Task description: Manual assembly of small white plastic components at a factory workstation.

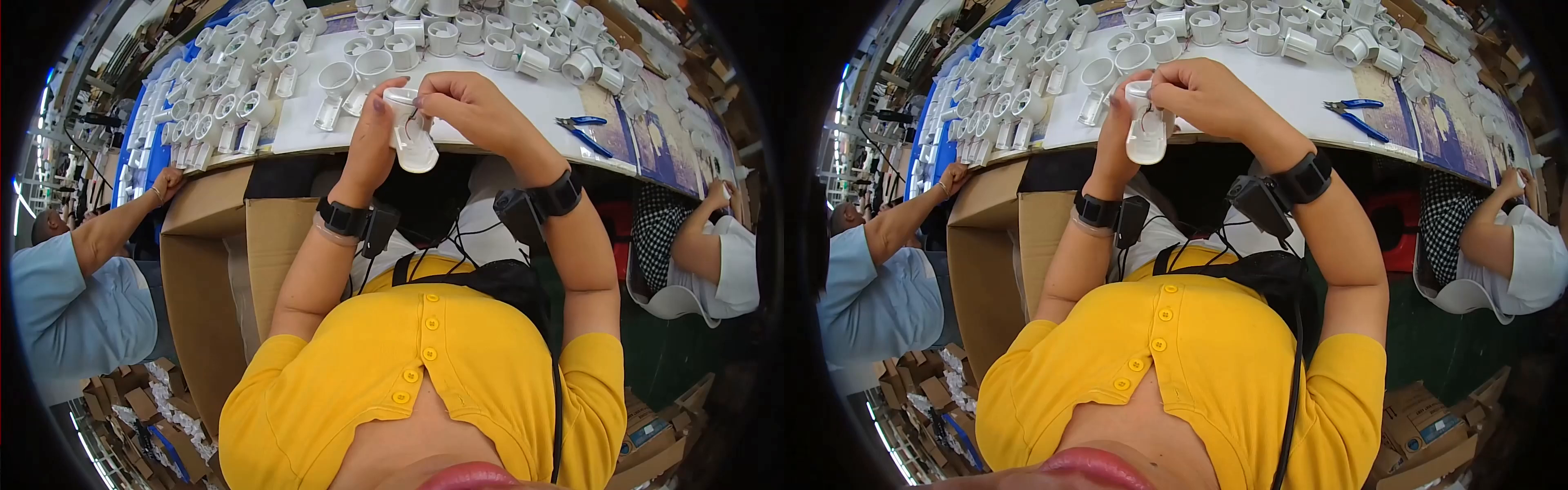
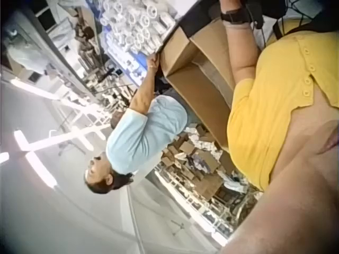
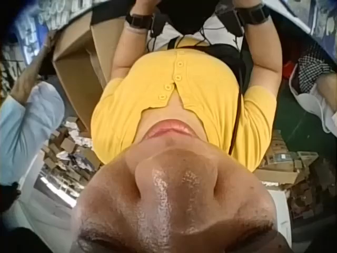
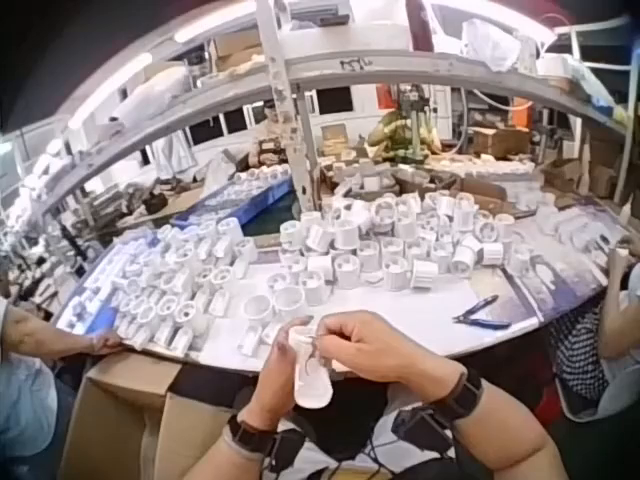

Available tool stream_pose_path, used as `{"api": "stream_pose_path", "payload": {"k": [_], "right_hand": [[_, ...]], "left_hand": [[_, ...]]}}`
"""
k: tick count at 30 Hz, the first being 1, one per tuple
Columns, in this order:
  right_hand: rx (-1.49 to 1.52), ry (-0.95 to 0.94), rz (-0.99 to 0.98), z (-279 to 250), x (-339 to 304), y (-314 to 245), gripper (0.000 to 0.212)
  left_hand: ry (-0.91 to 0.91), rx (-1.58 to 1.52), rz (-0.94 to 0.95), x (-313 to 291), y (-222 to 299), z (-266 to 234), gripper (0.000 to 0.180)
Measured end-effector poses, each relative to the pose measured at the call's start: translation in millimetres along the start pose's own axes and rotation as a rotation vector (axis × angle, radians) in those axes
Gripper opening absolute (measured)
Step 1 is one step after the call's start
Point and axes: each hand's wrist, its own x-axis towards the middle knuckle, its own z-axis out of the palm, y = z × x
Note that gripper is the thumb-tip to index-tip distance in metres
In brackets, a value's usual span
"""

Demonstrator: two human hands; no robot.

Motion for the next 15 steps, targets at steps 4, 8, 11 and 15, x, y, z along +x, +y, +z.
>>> {"api": "stream_pose_path", "payload": {"k": [4, 8, 11, 15], "right_hand": [[0.166, 0.068, 0.02, 7, -3, -1, 0.019], [0.284, 0.108, 0.014, 9, -6, -7, 0.02], [0.233, 0.083, 0.0, 8, -9, -12, 0.021], [0.043, 0.055, 0.047, 1, -7, -17, 0.023]], "left_hand": [[0.003, 0.208, 0.074, -5, 5, 4, 0.098], [-0.164, 0.467, 0.5, 0, 5, 2, 0.097], [-0.109, 0.817, 0.682, 3, 8, -2, 0.083], [-0.184, 0.904, 0.687, -1, 10, 1, 0.073]]}}
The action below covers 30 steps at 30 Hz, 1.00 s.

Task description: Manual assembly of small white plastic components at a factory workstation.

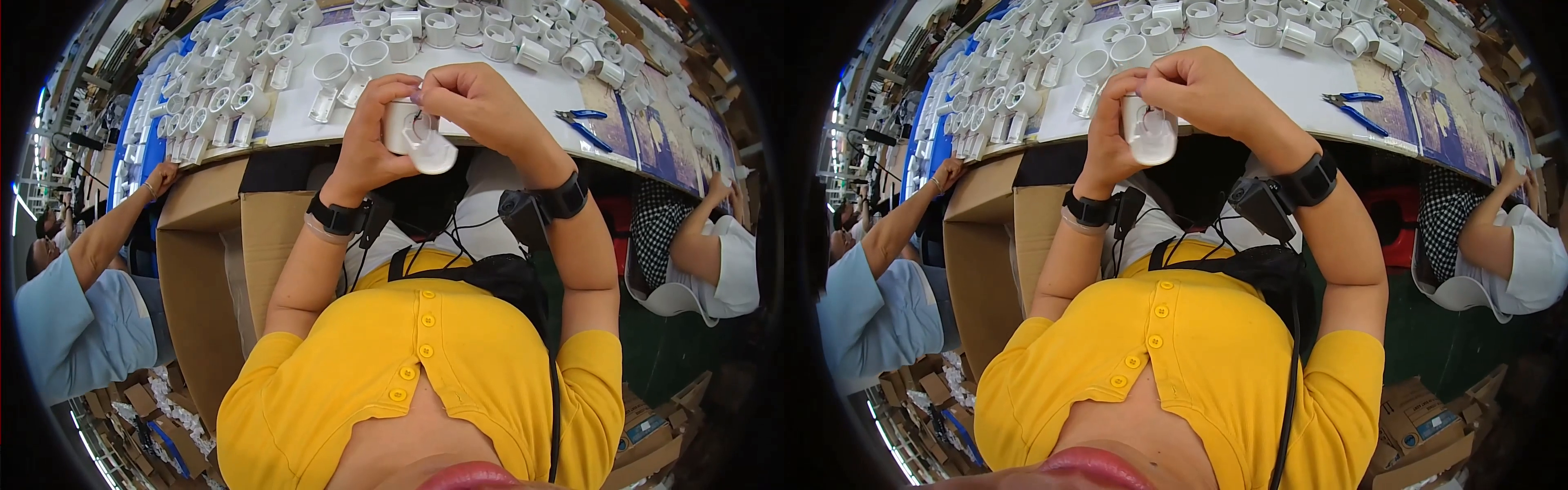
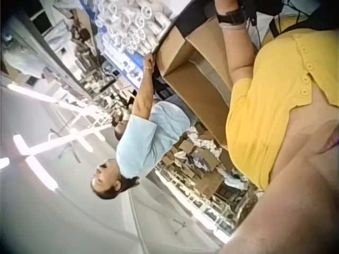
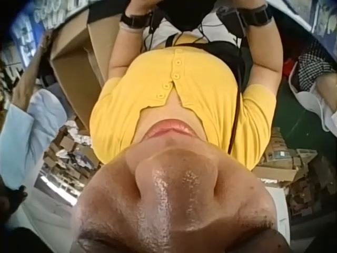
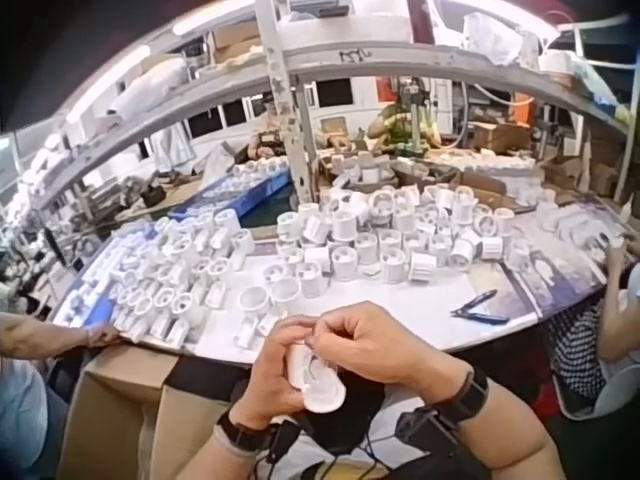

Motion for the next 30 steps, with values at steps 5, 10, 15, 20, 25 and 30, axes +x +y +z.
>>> {"api": "stream_pose_path", "payload": {"k": [5, 10, 15, 20, 25, 30], "right_hand": [[0.09, 0.003, 0.066, -8, 4, -4, 0.024], [0.151, 0.019, 0.145, -10, 5, 9, 0.023], [0.151, 0.003, 0.06, -10, 1, 5, 0.021], [-0.35, 0.208, -0.27, -22, -15, -6, 0.012], [-0.535, 0.038, -0.758, -20, -10, -19, 0.017], [-0.635, -0.036, -0.79, -15, -3, -16, 0.02]], "left_hand": [[0.057, -0.075, -0.073, -6, 4, 7, 0.072], [0.101, -0.037, 0.032, -5, 5, 11, 0.07], [0.052, 0.063, 0.09, -4, 7, 5, 0.062], [0.051, -0.016, 0.015, -3, 9, 4, 0.053], [0.021, -0.091, -0.035, -3, 14, 7, 0.055], [0.041, -0.195, -0.084, -5, 12, 9, 0.058]]}}
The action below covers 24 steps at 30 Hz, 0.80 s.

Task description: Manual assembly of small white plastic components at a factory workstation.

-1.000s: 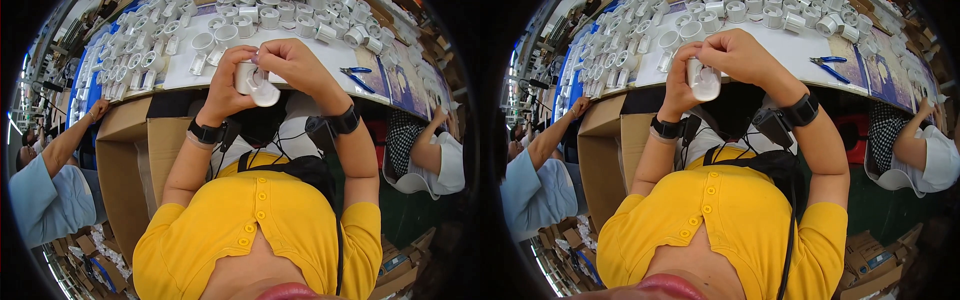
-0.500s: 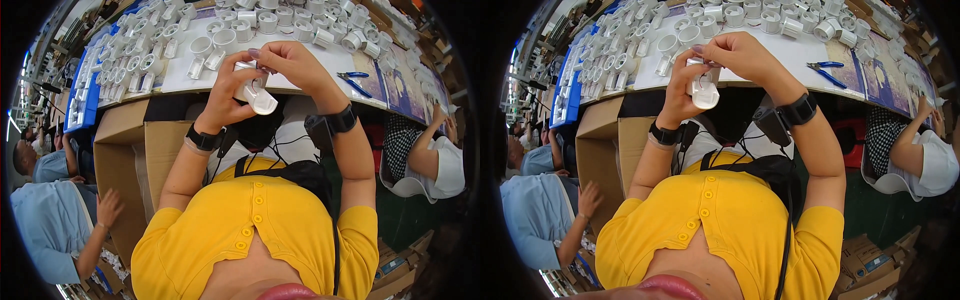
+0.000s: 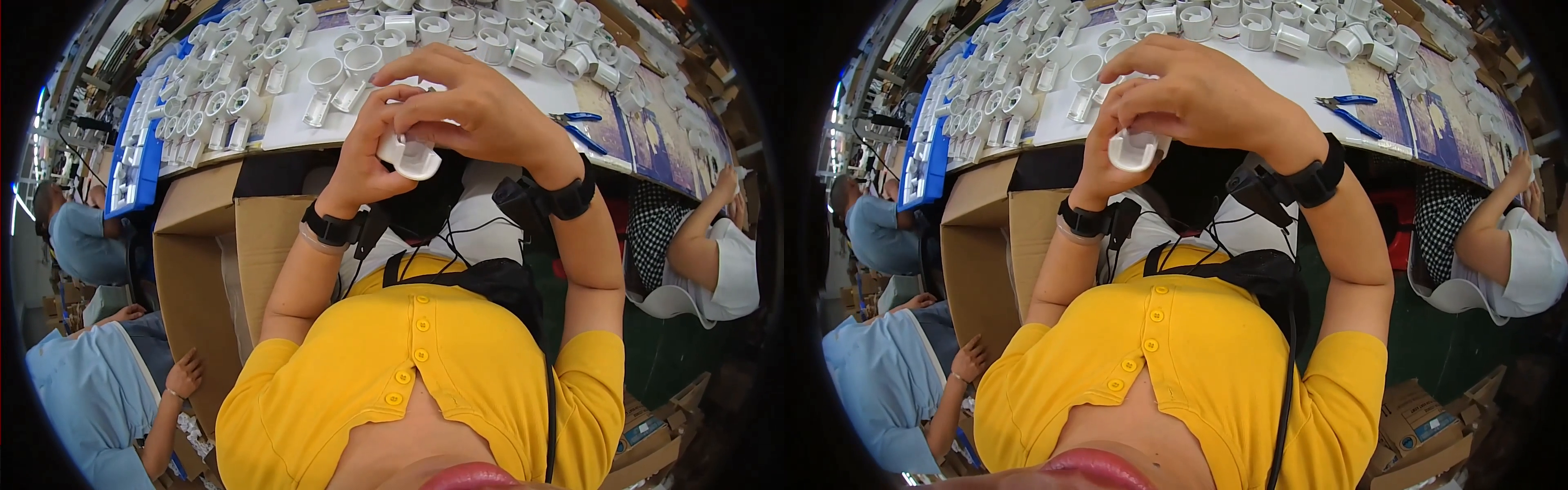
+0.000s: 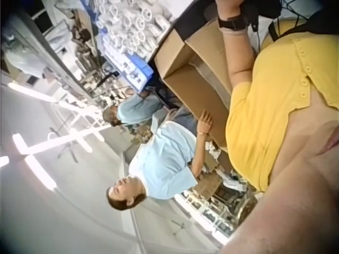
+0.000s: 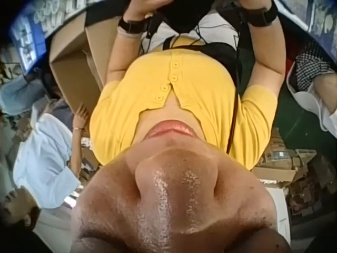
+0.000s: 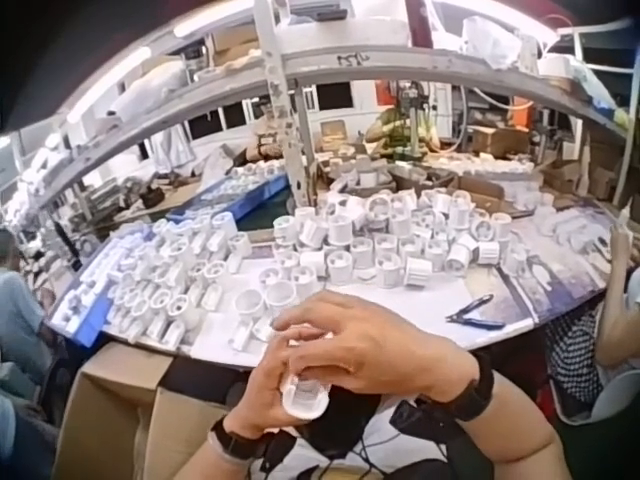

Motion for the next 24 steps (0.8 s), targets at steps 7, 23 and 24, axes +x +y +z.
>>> {"api": "stream_pose_path", "payload": {"k": [7, 23, 24], "right_hand": [[0.431, 0.276, 0.202, 26, -14, 2, 0.014], [0.414, 0.31, 0.308, 43, -29, 12, 0.015], [0.559, 0.34, 0.408, 43, -31, 11, 0.016]], "left_hand": [[-0.003, 0.091, 0.075, -1, -2, -2, 0.066], [0.052, 0.094, 0.086, -5, -11, -3, 0.072], [0.061, 0.068, 0.079, -4, -10, -2, 0.072]]}}
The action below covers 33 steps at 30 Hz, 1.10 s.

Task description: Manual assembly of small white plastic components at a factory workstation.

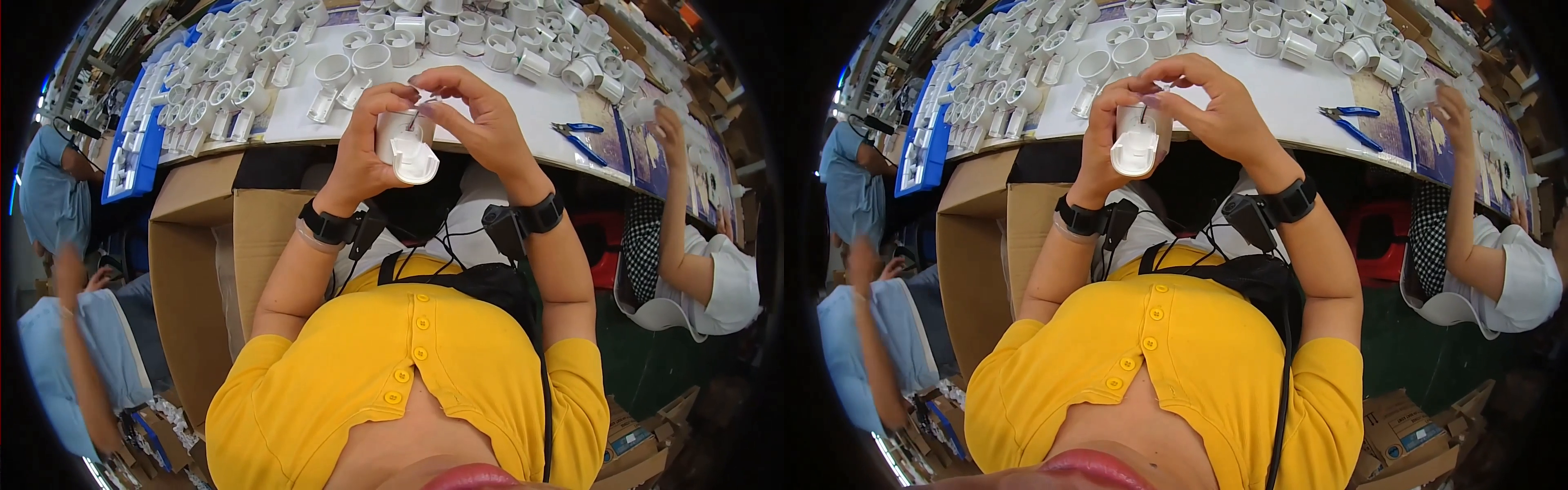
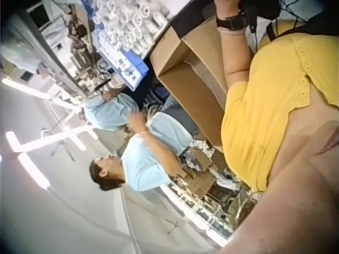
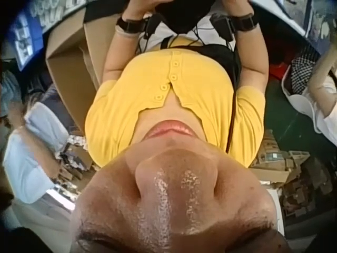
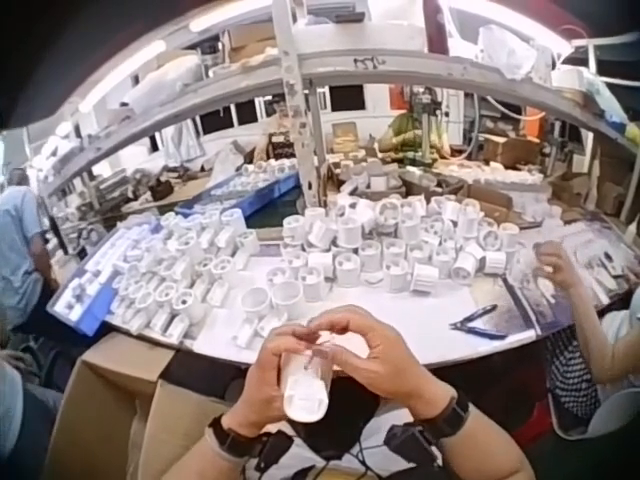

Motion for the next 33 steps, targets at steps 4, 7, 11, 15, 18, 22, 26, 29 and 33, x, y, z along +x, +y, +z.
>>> {"api": "stream_pose_path", "payload": {"k": [4, 7, 11, 15, 18, 22, 26, 29, 33], "right_hand": [[0.249, 0.024, 0.192, -1, -6, 3, 0.018], [0.221, -0.04, 0.122, -1, -9, 8, 0.018], [0.159, 0.006, 0.079, 7, -8, 12, 0.016], [0.037, 0.096, 0.009, 12, -5, 10, 0.012], [-0.112, 0.135, -0.065, 14, -2, 1, 0.007], [0.064, 0.138, 0.088, 18, -5, 12, 0.009], [0.039, 0.013, 0.136, 1, -1, 12, 0.014], [0.047, 0.013, -0.001, -8, -1, 2, 0.016], [-0.275, -0.119, -0.199, -14, 9, -17, 0.016]], "left_hand": [[0.028, -0.054, -0.014, 2, 3, 1, 0.071], [0.03, -0.072, -0.011, 1, 3, 1, 0.07], [0.026, -0.067, -0.021, -2, 1, 3, 0.07], [0.01, -0.062, -0.091, -5, 6, 9, 0.07], [-0.017, -0.018, -0.165, -8, 11, 10, 0.072], [-0.006, 0.026, -0.122, -8, 8, 8, 0.072], [-0.017, -0.065, -0.218, -6, 10, 10, 0.072], [-0.026, -0.128, -0.218, -7, 5, 10, 0.071], [-0.076, -0.111, -0.268, -7, 7, 8, 0.071]]}}
